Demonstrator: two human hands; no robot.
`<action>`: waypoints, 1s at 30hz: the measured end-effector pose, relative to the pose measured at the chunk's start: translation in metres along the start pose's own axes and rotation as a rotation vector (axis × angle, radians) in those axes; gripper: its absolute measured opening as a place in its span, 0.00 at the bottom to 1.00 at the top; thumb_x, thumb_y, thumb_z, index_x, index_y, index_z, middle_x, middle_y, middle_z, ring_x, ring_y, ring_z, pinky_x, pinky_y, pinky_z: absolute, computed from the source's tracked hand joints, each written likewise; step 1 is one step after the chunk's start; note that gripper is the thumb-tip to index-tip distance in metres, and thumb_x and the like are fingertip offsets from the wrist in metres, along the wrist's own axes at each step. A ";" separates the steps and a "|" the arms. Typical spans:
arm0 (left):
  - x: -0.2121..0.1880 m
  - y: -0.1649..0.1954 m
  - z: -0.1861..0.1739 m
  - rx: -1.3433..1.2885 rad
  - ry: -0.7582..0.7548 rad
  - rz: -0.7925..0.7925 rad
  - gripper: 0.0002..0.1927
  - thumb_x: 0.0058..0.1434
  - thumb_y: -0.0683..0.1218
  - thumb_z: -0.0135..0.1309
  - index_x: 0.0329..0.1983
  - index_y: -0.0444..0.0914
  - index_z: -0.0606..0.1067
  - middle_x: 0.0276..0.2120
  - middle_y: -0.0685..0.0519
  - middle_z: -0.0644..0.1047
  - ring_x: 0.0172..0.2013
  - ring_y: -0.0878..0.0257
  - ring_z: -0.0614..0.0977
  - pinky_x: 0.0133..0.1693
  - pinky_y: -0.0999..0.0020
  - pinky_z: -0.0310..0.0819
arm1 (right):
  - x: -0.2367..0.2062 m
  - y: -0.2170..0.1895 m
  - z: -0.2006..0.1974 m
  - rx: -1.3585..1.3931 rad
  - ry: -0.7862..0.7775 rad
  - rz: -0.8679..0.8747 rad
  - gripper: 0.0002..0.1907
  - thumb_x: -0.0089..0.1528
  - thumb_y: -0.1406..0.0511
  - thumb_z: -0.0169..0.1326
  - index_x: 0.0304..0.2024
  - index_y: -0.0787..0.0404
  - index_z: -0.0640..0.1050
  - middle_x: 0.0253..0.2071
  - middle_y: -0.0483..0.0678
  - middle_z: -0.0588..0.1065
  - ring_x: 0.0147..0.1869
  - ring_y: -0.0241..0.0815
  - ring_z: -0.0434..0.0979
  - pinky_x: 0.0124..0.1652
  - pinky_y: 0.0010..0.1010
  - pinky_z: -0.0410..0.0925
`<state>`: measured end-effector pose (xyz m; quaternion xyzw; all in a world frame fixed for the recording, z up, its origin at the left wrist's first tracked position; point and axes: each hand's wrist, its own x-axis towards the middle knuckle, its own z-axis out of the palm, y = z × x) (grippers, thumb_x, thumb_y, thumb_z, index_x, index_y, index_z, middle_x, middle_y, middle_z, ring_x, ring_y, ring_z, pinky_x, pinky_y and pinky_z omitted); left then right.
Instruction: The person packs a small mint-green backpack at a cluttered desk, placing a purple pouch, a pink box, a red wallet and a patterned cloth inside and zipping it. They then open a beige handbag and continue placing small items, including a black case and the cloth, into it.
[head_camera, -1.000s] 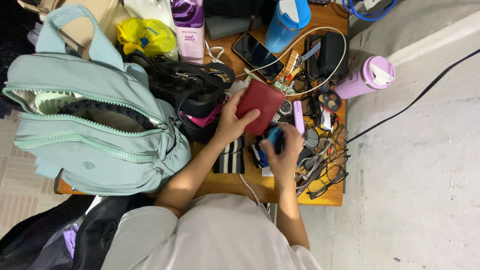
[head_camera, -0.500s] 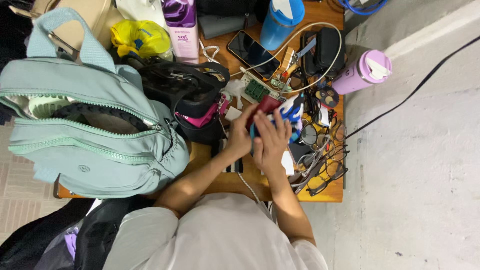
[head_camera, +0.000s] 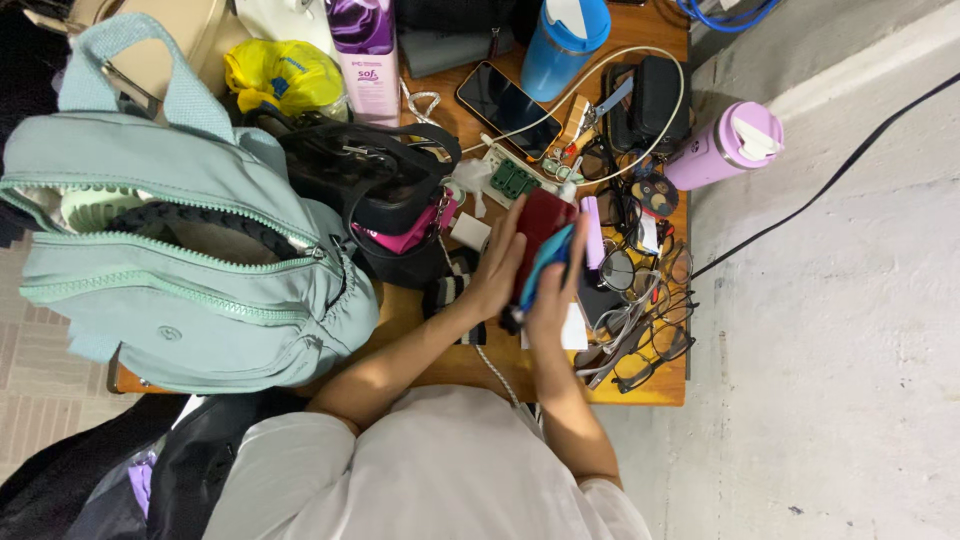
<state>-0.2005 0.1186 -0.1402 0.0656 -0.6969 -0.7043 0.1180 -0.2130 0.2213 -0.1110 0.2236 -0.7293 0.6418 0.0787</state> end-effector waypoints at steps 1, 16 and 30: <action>0.002 0.000 -0.001 -0.155 -0.081 0.032 0.43 0.73 0.69 0.27 0.82 0.39 0.45 0.71 0.43 0.59 0.72 0.51 0.61 0.71 0.55 0.54 | -0.007 0.003 0.004 -0.036 -0.041 -0.043 0.44 0.73 0.42 0.34 0.79 0.66 0.50 0.82 0.58 0.48 0.87 0.52 0.45 0.80 0.41 0.41; -0.004 -0.057 -0.003 -1.085 -0.415 -0.145 0.39 0.70 0.69 0.43 0.74 0.40 0.60 0.67 0.46 0.65 0.66 0.57 0.70 0.64 0.56 0.69 | -0.026 0.000 0.013 -0.742 -0.228 -0.406 0.33 0.74 0.48 0.26 0.75 0.56 0.61 0.79 0.57 0.52 0.85 0.57 0.42 0.78 0.55 0.36; -0.031 0.020 -0.009 -0.620 -0.159 0.131 0.45 0.69 0.65 0.51 0.79 0.37 0.52 0.72 0.49 0.64 0.72 0.60 0.65 0.73 0.62 0.55 | -0.008 -0.021 0.011 -0.303 -0.075 -0.245 0.32 0.77 0.55 0.31 0.78 0.64 0.50 0.80 0.63 0.49 0.86 0.62 0.47 0.80 0.47 0.45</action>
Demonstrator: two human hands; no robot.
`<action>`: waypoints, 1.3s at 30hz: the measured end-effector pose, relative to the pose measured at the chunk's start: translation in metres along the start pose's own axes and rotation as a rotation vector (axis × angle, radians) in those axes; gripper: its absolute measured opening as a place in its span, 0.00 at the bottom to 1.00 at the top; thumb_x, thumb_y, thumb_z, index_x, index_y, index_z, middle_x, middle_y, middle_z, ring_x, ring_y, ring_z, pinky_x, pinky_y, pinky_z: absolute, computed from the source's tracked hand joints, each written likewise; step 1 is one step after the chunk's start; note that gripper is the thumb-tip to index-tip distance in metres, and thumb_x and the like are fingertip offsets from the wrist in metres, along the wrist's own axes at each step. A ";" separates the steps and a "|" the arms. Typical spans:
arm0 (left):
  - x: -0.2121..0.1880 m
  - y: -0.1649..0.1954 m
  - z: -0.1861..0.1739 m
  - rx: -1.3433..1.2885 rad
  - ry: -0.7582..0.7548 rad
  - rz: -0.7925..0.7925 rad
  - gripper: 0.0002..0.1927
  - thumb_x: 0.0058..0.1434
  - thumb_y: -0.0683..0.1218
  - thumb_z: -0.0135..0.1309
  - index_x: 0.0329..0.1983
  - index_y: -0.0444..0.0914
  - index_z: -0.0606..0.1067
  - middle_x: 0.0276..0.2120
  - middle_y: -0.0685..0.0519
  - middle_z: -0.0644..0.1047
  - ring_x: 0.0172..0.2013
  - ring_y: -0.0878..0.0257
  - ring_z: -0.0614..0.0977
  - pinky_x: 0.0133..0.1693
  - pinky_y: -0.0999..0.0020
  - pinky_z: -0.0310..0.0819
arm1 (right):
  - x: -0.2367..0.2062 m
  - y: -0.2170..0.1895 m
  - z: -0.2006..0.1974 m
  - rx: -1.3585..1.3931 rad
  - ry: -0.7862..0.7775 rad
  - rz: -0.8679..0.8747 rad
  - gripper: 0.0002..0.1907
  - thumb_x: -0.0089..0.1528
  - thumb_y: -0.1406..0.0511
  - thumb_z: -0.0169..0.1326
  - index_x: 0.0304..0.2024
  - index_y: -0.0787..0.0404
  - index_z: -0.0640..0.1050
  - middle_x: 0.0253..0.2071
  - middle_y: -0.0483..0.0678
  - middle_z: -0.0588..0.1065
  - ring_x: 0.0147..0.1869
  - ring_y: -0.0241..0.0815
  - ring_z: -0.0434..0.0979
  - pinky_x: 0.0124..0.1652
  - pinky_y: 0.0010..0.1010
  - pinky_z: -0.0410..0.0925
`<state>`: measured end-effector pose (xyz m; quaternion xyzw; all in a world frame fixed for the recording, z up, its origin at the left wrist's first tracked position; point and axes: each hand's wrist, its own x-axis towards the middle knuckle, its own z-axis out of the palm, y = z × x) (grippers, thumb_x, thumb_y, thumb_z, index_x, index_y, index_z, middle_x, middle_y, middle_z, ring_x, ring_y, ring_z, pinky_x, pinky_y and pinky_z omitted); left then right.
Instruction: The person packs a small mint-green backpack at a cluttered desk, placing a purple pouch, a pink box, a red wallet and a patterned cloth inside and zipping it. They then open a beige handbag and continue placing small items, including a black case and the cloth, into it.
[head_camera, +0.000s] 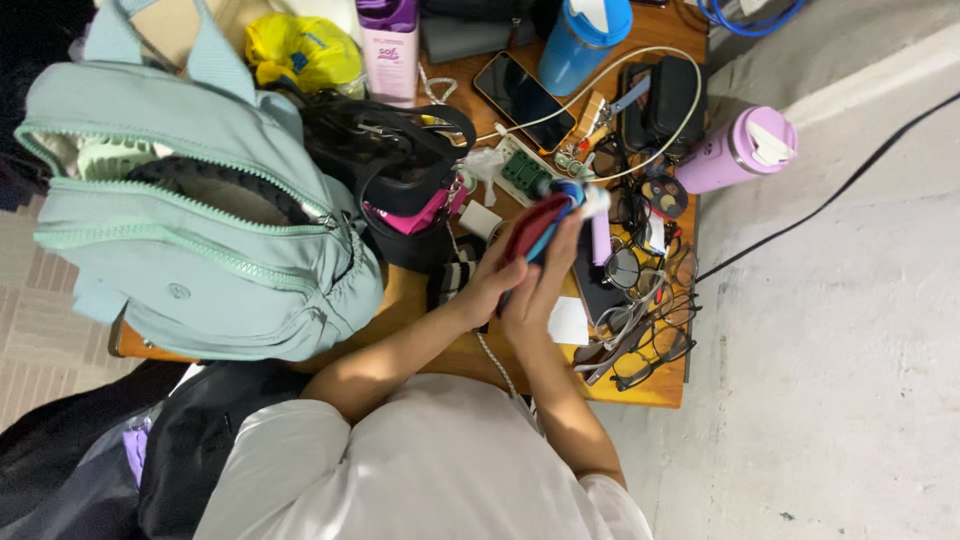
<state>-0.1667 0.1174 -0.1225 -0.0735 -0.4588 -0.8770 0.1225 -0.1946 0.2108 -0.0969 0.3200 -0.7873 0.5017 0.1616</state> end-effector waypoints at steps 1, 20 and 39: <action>0.003 0.001 0.002 -0.063 0.026 -0.049 0.45 0.69 0.65 0.52 0.79 0.36 0.53 0.71 0.47 0.65 0.71 0.58 0.66 0.72 0.59 0.56 | -0.006 0.004 0.002 -0.033 -0.027 -0.010 0.32 0.77 0.55 0.32 0.78 0.64 0.51 0.80 0.63 0.49 0.86 0.60 0.46 0.80 0.46 0.44; -0.004 0.031 0.019 0.762 0.076 0.458 0.32 0.67 0.63 0.45 0.66 0.39 0.74 0.63 0.47 0.77 0.69 0.56 0.70 0.76 0.51 0.38 | -0.037 0.101 -0.017 0.842 0.199 0.676 0.33 0.71 0.42 0.37 0.58 0.63 0.71 0.52 0.48 0.75 0.56 0.42 0.74 0.59 0.35 0.67; 0.014 0.020 0.002 0.608 0.363 0.507 0.24 0.70 0.49 0.53 0.62 0.29 0.68 0.47 0.44 0.81 0.46 0.57 0.86 0.47 0.66 0.82 | -0.021 0.054 -0.041 0.004 -0.260 0.894 0.17 0.69 0.59 0.53 0.53 0.63 0.82 0.44 0.68 0.80 0.42 0.55 0.76 0.44 0.47 0.66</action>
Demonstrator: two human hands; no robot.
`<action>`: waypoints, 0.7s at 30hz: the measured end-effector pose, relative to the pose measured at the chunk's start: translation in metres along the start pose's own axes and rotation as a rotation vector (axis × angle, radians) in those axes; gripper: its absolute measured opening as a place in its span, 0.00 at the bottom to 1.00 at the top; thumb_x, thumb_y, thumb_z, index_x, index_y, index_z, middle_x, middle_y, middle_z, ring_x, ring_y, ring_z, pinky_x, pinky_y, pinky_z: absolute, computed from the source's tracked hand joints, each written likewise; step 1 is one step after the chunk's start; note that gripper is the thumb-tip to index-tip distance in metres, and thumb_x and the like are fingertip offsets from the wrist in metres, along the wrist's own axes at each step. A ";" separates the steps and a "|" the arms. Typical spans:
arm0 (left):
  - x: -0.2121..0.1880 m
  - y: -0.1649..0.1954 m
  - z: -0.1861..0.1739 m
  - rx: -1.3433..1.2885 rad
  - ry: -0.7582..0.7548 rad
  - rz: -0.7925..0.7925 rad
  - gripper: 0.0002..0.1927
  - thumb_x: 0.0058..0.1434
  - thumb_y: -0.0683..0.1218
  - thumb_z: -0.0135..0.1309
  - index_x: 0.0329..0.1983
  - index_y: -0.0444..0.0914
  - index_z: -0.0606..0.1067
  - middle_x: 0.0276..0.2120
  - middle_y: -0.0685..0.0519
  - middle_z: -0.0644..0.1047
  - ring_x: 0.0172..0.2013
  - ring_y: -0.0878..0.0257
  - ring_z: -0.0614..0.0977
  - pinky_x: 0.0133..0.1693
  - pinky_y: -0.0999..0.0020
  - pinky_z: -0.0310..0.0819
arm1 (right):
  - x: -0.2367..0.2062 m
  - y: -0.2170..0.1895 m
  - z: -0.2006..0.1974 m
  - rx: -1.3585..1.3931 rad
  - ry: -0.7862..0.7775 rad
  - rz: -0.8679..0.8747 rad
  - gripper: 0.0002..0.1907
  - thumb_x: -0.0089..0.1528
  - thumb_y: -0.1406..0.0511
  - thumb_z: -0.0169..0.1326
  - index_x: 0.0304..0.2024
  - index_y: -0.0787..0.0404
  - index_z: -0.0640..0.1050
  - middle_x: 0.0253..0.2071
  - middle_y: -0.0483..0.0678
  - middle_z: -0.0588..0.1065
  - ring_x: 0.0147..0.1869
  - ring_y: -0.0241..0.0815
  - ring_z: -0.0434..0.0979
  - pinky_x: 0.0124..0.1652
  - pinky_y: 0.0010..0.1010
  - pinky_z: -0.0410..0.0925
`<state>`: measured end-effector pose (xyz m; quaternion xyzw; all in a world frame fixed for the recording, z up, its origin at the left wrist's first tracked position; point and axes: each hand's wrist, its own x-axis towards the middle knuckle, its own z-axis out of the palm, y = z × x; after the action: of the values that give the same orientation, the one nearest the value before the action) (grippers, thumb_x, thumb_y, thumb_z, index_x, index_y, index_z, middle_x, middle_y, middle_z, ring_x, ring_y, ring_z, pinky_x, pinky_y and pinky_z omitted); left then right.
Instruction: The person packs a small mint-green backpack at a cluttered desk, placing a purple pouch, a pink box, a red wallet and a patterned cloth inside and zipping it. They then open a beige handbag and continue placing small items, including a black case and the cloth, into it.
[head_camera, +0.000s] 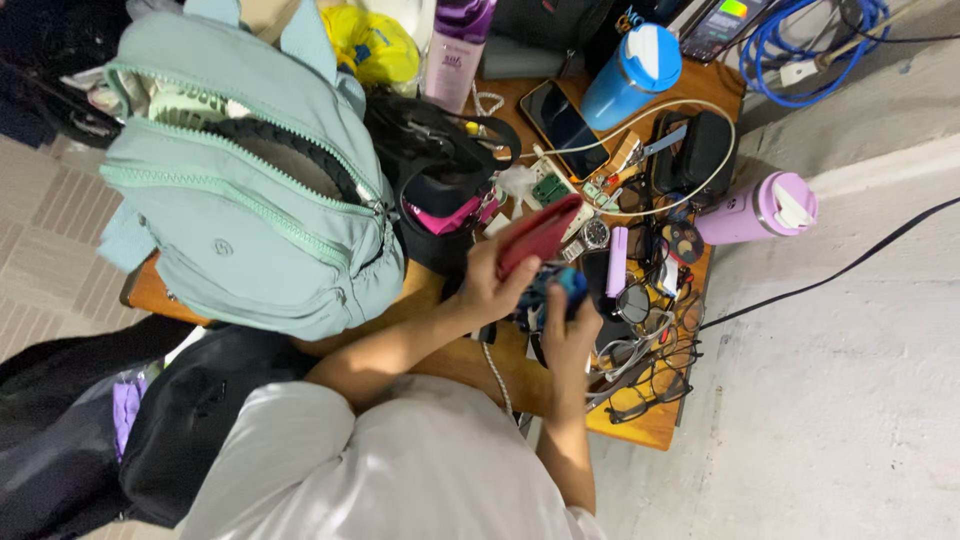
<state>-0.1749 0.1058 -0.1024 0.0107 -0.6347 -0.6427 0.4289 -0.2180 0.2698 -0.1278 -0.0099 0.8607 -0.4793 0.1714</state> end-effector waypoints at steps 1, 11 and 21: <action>0.000 0.001 -0.004 -0.029 0.022 -0.073 0.22 0.71 0.49 0.53 0.61 0.29 0.70 0.45 0.44 0.82 0.44 0.59 0.85 0.46 0.67 0.81 | -0.001 -0.013 -0.005 -0.172 0.028 -0.233 0.19 0.66 0.58 0.57 0.53 0.65 0.80 0.48 0.65 0.78 0.47 0.53 0.76 0.47 0.45 0.67; 0.005 -0.005 0.001 -0.102 -0.201 -0.267 0.26 0.75 0.57 0.44 0.65 0.33 0.66 0.49 0.49 0.74 0.49 0.62 0.77 0.51 0.69 0.71 | -0.004 -0.038 0.014 0.353 -0.176 -0.774 0.40 0.65 0.60 0.62 0.72 0.64 0.56 0.68 0.53 0.63 0.71 0.50 0.64 0.68 0.40 0.59; 0.149 -0.086 0.052 0.094 0.076 -0.202 0.11 0.72 0.50 0.48 0.49 0.39 0.75 0.40 0.53 0.75 0.38 0.65 0.76 0.42 0.68 0.72 | 0.039 0.037 0.043 0.912 -0.138 -0.099 0.32 0.62 0.67 0.59 0.67 0.65 0.64 0.59 0.52 0.73 0.60 0.47 0.73 0.61 0.41 0.65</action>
<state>-0.3442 0.0483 -0.0846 0.1191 -0.6433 -0.6511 0.3848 -0.2357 0.2473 -0.1903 -0.0066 0.5469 -0.8149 0.1918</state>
